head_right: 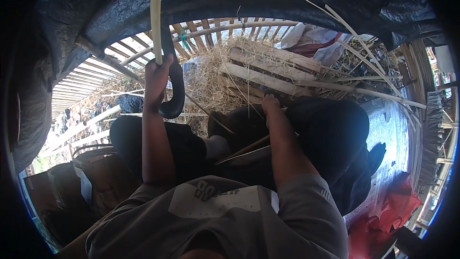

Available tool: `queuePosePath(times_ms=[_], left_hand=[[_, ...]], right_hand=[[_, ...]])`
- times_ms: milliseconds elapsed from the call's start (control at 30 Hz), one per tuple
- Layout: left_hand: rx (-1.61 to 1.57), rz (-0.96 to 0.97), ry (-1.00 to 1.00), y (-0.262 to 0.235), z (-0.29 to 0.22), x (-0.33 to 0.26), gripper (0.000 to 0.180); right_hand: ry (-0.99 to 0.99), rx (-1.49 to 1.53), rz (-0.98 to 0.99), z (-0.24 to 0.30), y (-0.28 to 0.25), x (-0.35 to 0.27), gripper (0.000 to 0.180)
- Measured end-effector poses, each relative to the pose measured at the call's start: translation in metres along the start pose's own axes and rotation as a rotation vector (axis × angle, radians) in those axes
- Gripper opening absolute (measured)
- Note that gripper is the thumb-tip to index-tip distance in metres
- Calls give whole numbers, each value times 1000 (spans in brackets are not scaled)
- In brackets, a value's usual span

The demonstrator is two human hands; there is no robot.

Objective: The person shaves thin bamboo strips using a large knife while sitting. They hold the strip in one hand and draw the blade along it to remove shavings, thinning the material for further use.

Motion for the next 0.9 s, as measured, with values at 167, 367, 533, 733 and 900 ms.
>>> queuePosePath(times_ms=[167,367,533,733,900], left_hand=[[29,-34,-41,-16,4,-3,34],[14,-5,-18,-2,5,-1,35],[22,-3,-17,-4,1,-2,35],[58,63,-89,-7,7,-2,31],[18,13,-51,-2,5,0,34]], right_hand=[[0,5,-62,29,-20,-4,39],[223,230,100,-8,-13,-9,51],[86,103,23,-12,-27,-11,54],[128,157,68,-7,-27,-8,51],[97,67,11,-4,-23,1,43]])
Point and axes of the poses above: each hand's wrist, its own x-axis towards the middle knuckle, its own y-axis out of the palm, z = x × y, the point moved 7 cm from there along x, towards the middle knuckle, and after that the axes turned 5 degrees about -z, right-handed, at the moved point
